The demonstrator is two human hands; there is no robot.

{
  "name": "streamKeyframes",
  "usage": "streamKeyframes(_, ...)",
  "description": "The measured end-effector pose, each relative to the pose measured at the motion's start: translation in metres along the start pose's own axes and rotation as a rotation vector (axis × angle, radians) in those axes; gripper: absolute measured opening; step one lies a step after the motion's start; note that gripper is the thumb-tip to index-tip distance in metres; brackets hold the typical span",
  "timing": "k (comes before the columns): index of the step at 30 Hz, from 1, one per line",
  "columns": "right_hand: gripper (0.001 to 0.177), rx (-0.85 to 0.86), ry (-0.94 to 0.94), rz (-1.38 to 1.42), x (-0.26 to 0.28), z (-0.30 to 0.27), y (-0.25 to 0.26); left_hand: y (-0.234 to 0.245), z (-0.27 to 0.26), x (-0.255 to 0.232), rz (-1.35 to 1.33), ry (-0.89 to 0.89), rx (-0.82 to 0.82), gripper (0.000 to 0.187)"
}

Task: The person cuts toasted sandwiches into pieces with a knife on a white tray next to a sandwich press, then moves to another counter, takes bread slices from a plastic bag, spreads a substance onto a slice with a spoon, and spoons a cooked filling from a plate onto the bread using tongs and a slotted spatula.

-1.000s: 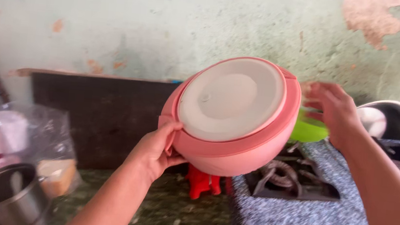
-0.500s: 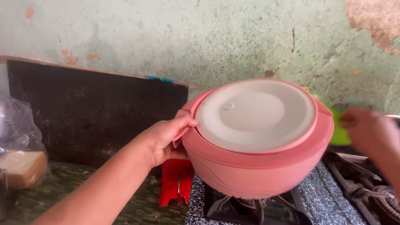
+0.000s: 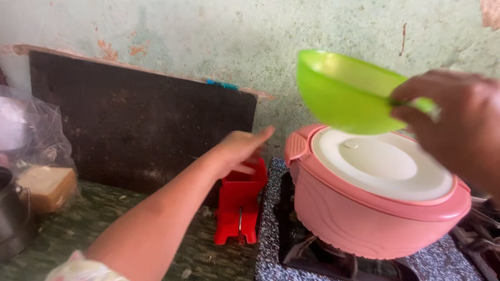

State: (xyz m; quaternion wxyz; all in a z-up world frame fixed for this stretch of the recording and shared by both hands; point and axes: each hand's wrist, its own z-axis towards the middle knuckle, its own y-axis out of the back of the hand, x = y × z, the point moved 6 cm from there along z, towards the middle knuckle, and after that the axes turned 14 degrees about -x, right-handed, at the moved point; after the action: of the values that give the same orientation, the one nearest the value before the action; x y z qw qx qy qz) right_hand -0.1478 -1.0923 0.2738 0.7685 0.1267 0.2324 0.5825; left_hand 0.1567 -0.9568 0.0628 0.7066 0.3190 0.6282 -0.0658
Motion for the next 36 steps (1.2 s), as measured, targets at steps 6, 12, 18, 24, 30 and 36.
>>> streamKeyframes(6, 0.015, -0.078, 0.270, 0.111, 0.125, 0.015, -0.004, 0.049, 0.006, 0.100, 0.293, -0.390, -0.144, 0.135)
streamKeyframes(12, 0.015, -0.097, 0.254, 0.161, 0.186, 0.003, -0.034, -0.002, -0.005, 0.151, -0.347, -0.269, 0.085, 0.122)
streamKeyframes(18, 0.051, 0.007, 0.461, 0.067, 0.221, -0.022, -0.073, -0.002, -0.007, 0.158, -0.506, -0.203, 0.133, 0.099)
streamKeyframes(24, 0.013, 0.019, 0.012, 0.055, 0.212, 0.013, -0.083, 0.065, -0.032, 0.136, -0.451, -0.373, 0.056, 0.104)
streamKeyframes(30, 0.013, -0.024, -0.121, -0.008, 0.226, 0.019, -0.091, 0.093, -0.049, 0.132, -0.495, -0.375, 0.148, 0.107)
streamKeyframes(36, 0.017, 0.195, -0.146, -0.033, 0.249, -0.006, -0.129, 0.074, -0.021, 0.141, -0.268, -0.183, 0.219, 0.112)
